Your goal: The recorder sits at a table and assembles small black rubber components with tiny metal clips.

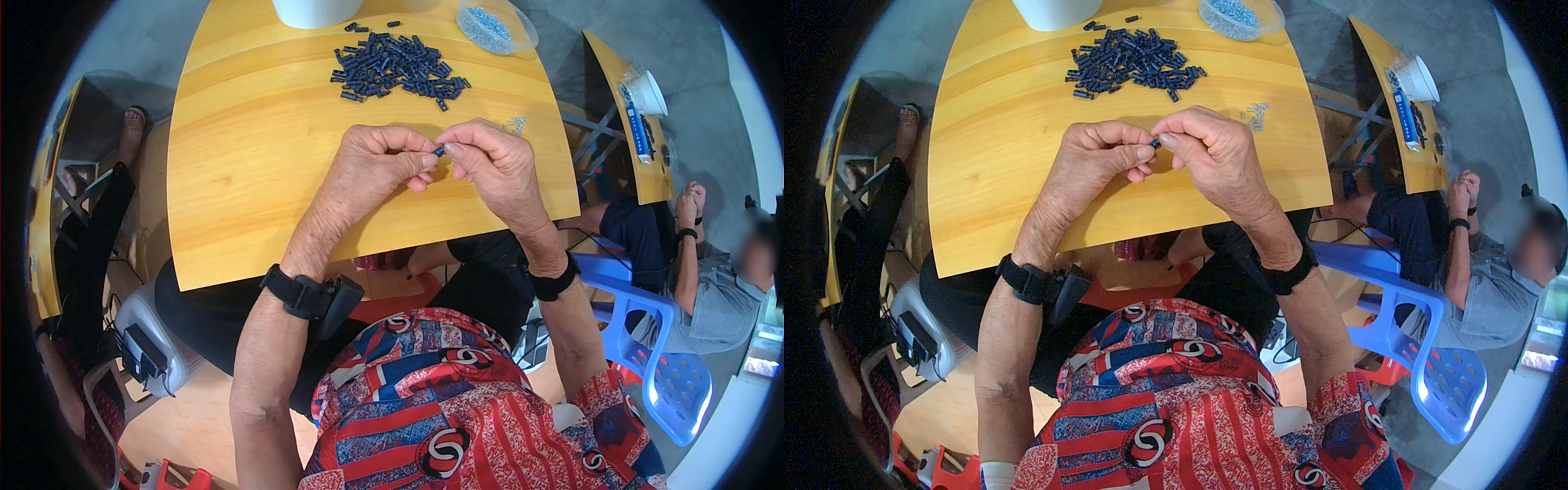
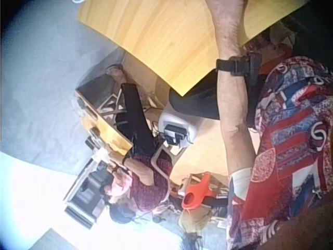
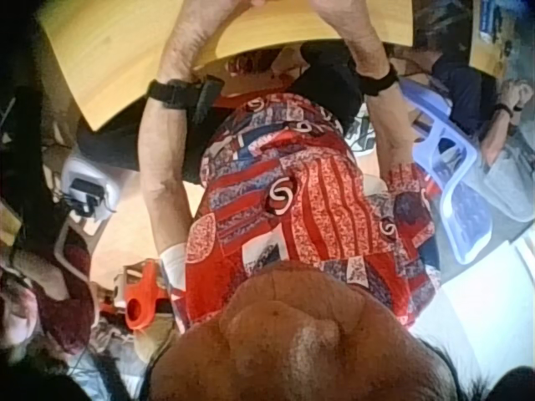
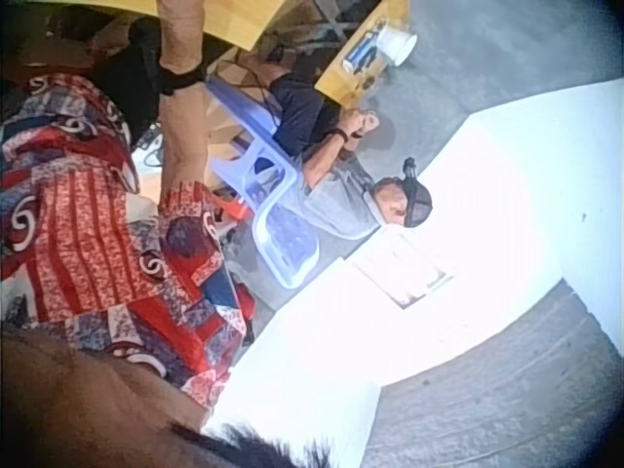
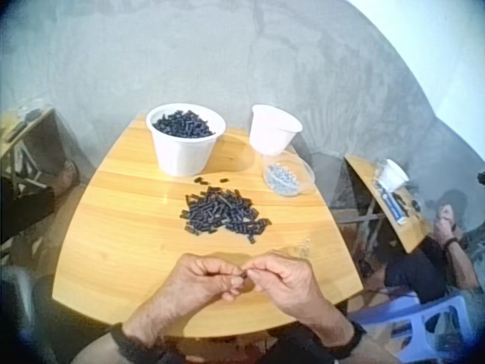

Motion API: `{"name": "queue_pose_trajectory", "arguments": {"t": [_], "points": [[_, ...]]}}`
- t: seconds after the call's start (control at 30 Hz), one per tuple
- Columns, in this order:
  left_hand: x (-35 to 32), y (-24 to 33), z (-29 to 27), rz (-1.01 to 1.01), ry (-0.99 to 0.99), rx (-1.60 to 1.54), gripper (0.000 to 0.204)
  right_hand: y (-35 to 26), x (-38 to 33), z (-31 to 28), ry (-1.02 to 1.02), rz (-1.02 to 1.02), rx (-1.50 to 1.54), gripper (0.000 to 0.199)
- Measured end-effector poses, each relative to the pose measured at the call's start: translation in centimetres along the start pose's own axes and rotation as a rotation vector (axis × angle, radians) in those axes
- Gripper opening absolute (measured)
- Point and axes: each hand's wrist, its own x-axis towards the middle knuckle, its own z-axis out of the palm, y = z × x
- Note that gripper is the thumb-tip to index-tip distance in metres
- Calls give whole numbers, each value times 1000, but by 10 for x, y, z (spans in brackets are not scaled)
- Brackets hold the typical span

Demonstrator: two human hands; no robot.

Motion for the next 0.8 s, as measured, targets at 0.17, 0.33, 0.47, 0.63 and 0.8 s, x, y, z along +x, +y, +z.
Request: {"name": "queue_pose_trajectory", "arguments": {"t": [0.17, 0.33, 0.47, 0.63, 0.8], "points": [[0, 0, -1, 1, -12, -2, 14, 2, 1, -3, -42, -72, -18, 8], [0, 1, -2, 7, -28, -31, 14, 5, 2, -4, -52, -125, 3, 9], [0, 1, -1, 6, -8, -13, 14, 4, -2, -3, -6, -28, 64, 11], [0, 0, 0, 5, 11, 1, 13, 3, -2, 0, 22, 44, 23, 10], [1, -2, -1, 4, 1, -8, 13, 5, -2, 2, 42, -44, 22, 7]]}}
